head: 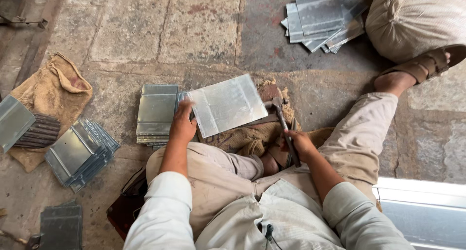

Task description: The person hammers flat metal sheets against a hard surface while sitting on the floor, stacking them in a pile.

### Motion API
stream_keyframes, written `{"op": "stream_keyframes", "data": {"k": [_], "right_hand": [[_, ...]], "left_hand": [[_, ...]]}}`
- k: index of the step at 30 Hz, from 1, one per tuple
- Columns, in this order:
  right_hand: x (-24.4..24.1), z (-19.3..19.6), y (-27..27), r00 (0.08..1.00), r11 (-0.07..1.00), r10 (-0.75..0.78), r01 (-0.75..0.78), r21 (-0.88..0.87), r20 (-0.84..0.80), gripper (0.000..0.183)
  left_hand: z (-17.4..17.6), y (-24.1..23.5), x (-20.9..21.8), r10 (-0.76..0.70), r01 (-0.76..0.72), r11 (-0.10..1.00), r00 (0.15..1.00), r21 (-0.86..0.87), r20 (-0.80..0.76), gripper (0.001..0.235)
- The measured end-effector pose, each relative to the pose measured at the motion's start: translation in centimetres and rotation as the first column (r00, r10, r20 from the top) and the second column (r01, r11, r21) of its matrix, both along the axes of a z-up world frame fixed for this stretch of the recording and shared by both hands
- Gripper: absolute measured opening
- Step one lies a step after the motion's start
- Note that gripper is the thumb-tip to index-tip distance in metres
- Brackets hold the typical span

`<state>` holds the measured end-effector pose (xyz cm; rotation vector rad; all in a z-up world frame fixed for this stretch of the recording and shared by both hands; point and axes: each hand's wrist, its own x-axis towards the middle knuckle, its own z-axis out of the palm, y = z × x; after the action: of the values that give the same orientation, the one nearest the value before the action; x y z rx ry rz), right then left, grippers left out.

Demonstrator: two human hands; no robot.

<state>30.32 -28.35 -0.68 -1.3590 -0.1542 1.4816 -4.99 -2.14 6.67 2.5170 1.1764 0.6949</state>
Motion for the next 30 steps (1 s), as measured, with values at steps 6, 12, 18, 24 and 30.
{"op": "stream_keyframes", "data": {"k": [6, 12, 18, 24, 30], "right_hand": [[0.4, 0.1, -0.8, 0.998, 0.997, 0.030, -0.033, 0.064, 0.050, 0.027], [-1.1, 6.9, -1.2, 0.568, 0.986, 0.157, -0.039, -0.164, 0.808, 0.023], [-1.4, 17.9, -1.4, 0.048, 0.905, -0.379, -0.188, 0.381, 0.924, 0.033], [-4.4, 15.6, -0.1, 0.247, 0.733, -0.513, -0.372, 0.570, 0.822, 0.026], [-6.6, 12.5, 0.6, 0.029, 0.947, 0.011, -0.321, -0.001, 1.000, 0.041]], "left_hand": [[-2.9, 1.6, 2.9, 0.651, -0.368, 0.205, 0.743, -0.907, -0.155, 0.093], [-7.2, 1.1, 5.0, 0.493, -0.370, 0.548, 0.868, -0.750, -0.068, 0.088], [-7.5, 2.0, 5.1, 0.505, -0.433, 0.750, 0.863, -0.499, 0.010, 0.091], [-5.3, 1.2, 6.2, 0.504, -0.444, 0.620, 0.857, -0.647, -0.105, 0.092], [-4.8, 1.5, 6.4, 0.486, -0.428, 0.694, 0.872, -0.579, -0.062, 0.090]]}}
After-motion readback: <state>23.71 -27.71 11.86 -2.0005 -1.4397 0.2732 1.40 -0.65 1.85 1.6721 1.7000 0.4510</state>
